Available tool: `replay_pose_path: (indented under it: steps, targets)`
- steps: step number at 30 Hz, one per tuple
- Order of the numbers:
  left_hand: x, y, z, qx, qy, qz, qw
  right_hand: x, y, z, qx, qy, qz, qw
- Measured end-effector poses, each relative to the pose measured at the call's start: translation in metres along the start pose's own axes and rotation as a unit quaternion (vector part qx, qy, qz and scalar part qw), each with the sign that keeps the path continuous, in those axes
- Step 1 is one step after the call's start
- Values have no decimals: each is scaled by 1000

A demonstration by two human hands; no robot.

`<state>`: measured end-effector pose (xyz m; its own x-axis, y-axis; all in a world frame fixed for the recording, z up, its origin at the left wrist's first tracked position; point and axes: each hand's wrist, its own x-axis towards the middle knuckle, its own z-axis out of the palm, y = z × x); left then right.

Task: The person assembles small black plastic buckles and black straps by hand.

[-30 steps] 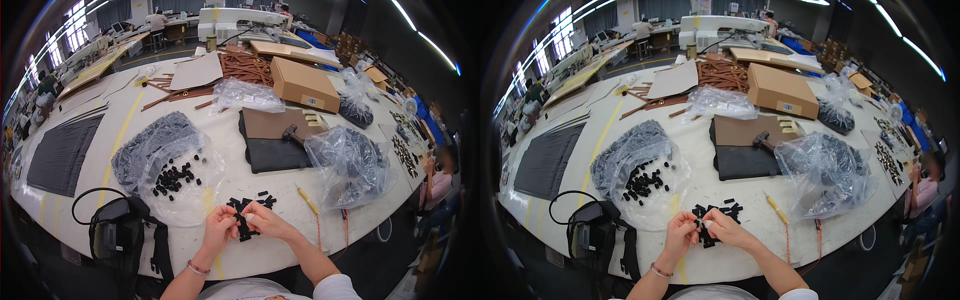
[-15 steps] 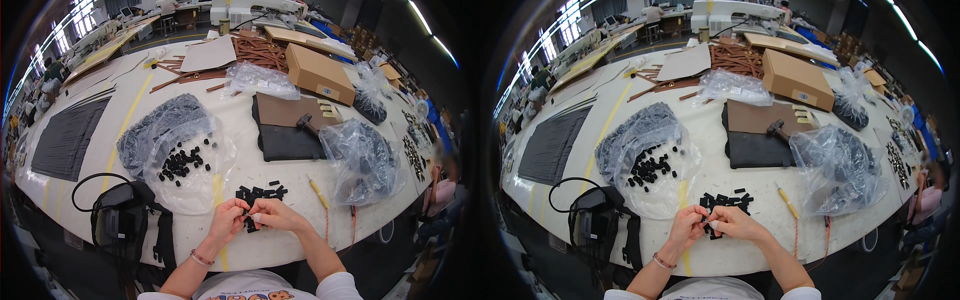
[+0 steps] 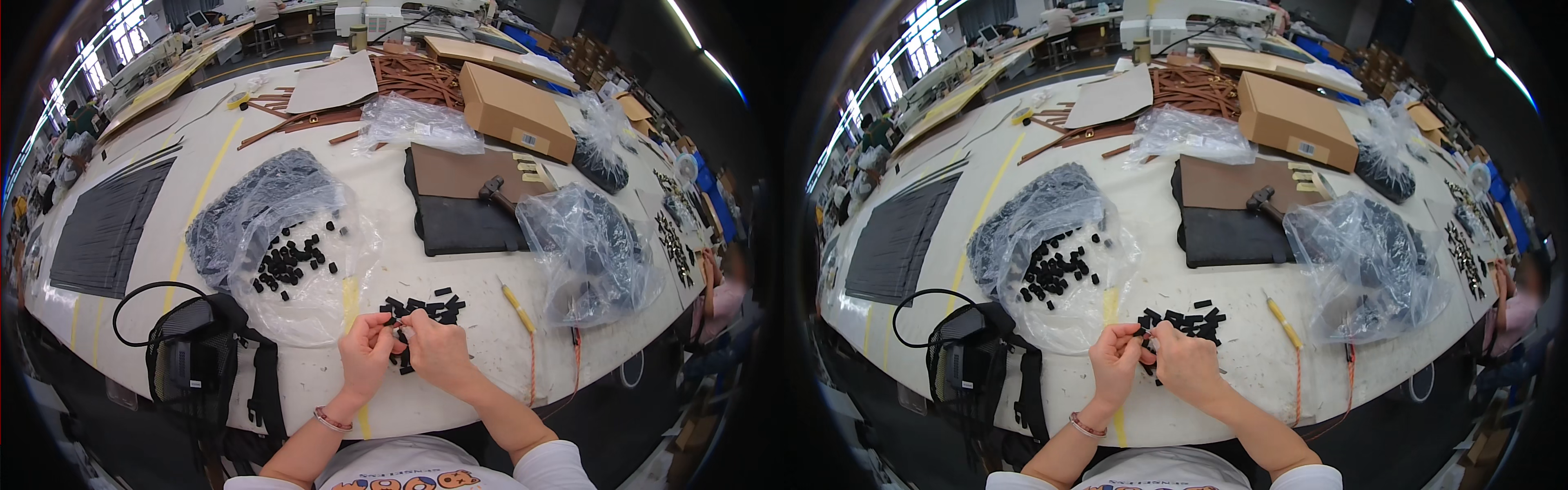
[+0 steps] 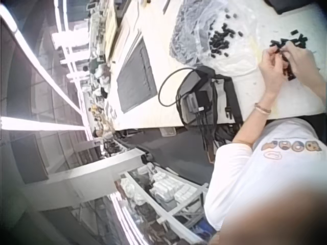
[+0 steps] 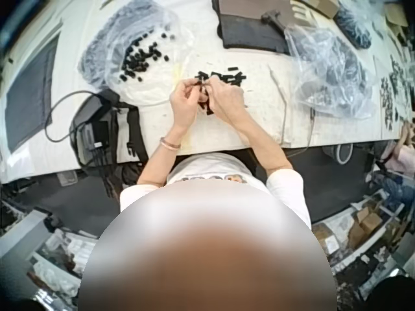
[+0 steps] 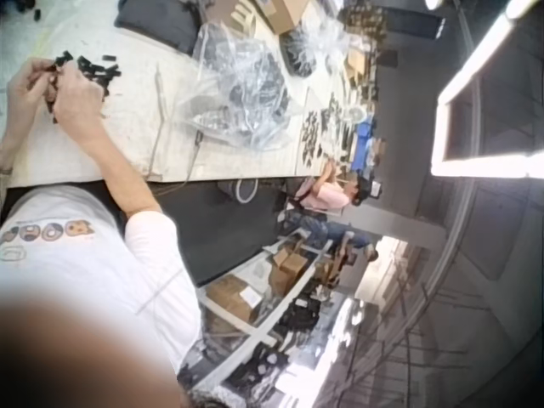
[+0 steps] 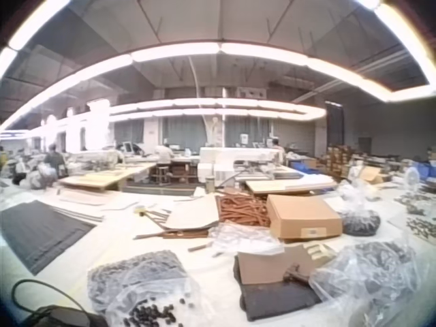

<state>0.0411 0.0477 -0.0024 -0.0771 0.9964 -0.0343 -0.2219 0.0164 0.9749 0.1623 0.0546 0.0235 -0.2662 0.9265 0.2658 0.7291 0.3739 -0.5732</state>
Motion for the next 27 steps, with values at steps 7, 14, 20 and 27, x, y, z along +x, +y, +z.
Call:
replay_pose_path:
  steps: [7,14,20,27]
  targets:
    - [-2,4,0,-13,-9,33,999,-3,-2,3,59,44,20,997]
    - [0,9,-7,-46,-35,-6,998,-5,-5,-7,105,28,-5,994]
    - [11,8,-15,-128,-63,-18,990,7,4,-4,205,16,27,978]
    - [25,14,-13,-183,149,40,971,53,33,3,-60,-53,21,997]
